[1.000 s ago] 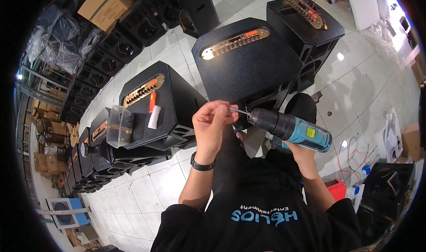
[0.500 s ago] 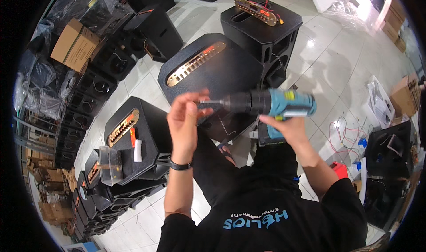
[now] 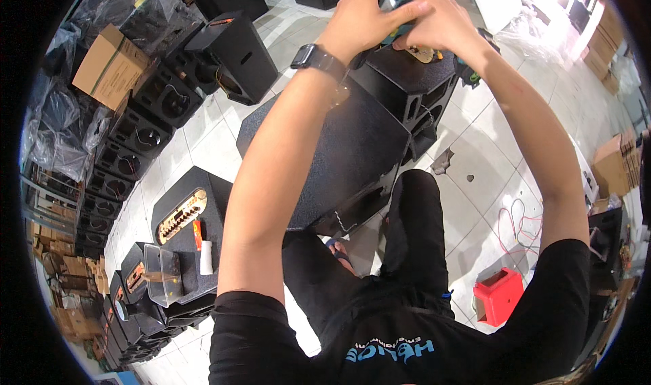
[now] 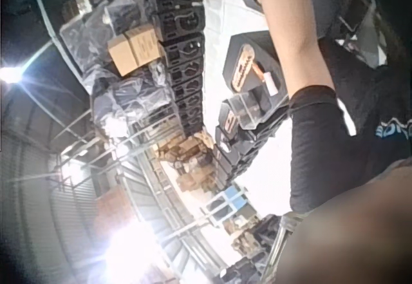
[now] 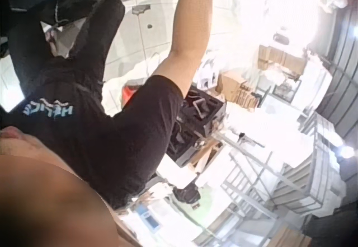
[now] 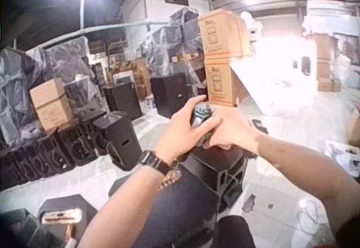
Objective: The person assembles a black speaker by attaching a metal grille to its front using a cordless drill and screws. They position the grille, insert screws, and tighten them with the drill, then briefly inspect the assembled unit.
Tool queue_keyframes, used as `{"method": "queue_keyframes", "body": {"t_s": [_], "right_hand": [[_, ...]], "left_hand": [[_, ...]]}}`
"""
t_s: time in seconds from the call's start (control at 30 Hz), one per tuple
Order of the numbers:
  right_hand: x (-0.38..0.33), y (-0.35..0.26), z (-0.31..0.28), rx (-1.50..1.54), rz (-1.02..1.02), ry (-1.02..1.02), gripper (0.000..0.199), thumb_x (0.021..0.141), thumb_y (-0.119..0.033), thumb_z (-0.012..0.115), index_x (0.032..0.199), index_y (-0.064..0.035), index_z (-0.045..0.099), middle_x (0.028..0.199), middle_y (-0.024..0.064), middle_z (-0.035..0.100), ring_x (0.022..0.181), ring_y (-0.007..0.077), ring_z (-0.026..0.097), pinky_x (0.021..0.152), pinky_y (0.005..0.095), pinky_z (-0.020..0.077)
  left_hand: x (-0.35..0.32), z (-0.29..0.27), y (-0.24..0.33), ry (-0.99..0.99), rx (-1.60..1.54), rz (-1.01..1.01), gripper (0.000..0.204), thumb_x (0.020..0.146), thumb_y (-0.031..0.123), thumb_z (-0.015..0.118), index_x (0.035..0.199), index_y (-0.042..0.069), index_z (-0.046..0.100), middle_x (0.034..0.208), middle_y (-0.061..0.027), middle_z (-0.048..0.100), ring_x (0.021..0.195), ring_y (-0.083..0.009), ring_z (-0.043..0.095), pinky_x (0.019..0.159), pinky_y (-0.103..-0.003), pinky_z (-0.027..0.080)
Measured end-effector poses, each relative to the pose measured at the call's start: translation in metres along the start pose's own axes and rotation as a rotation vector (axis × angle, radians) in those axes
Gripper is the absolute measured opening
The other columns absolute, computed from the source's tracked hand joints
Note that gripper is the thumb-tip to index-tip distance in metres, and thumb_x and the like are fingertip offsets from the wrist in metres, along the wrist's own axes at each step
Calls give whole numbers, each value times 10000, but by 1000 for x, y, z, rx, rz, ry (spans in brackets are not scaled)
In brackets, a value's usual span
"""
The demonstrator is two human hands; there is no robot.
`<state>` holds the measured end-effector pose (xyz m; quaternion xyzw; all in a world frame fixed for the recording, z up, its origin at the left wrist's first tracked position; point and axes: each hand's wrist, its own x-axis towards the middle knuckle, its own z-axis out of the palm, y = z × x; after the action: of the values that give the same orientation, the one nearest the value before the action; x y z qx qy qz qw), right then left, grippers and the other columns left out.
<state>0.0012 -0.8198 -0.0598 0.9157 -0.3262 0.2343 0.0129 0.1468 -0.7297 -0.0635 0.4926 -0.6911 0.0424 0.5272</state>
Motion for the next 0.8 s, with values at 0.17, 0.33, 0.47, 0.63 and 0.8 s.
{"method": "queue_keyframes", "body": {"t_s": [0.17, 0.33, 0.47, 0.63, 0.8], "right_hand": [[40, -11, 14, -139, -105, -151, 493, 589, -415, 870, 924, -67, 770, 914, 178, 752, 898, 348, 733, 809, 444, 584], [59, -17, 48, -310, -178, -137, 468, 616, -378, 853, 961, -68, 785, 969, 171, 763, 938, 335, 738, 828, 435, 599], [70, -21, 61, -257, -154, -201, 429, 622, -354, 852, 948, -81, 794, 966, 167, 764, 935, 323, 740, 843, 432, 602], [77, -23, 74, -265, -195, -183, 377, 618, -324, 849, 905, -86, 799, 939, 159, 765, 921, 314, 742, 838, 430, 603], [81, -20, 78, -240, -228, -179, 371, 617, -321, 852, 901, -88, 792, 934, 153, 762, 920, 314, 740, 839, 430, 599]], "left_hand": [[9, 14, -68, 162, -70, -55, 390, 913, 272, 805, 1162, 39, 616, 930, -128, 695, 836, -203, 655, 776, -347, 541], [-9, 17, -107, 175, -191, -212, 329, 957, 240, 764, 1173, 68, 585, 865, -42, 626, 774, -126, 580, 704, -299, 506], [-12, 15, -123, 191, -189, -237, 282, 978, 227, 738, 1171, 87, 588, 847, -23, 617, 723, -100, 559, 648, -283, 478], [-17, 11, -134, 197, -193, -244, 268, 984, 219, 729, 1168, 83, 590, 825, -11, 611, 689, -85, 547, 615, -269, 460], [-17, 12, -141, 236, -169, -179, 280, 989, 223, 719, 1179, 62, 589, 861, -39, 625, 740, -116, 572, 667, -288, 481]]}}
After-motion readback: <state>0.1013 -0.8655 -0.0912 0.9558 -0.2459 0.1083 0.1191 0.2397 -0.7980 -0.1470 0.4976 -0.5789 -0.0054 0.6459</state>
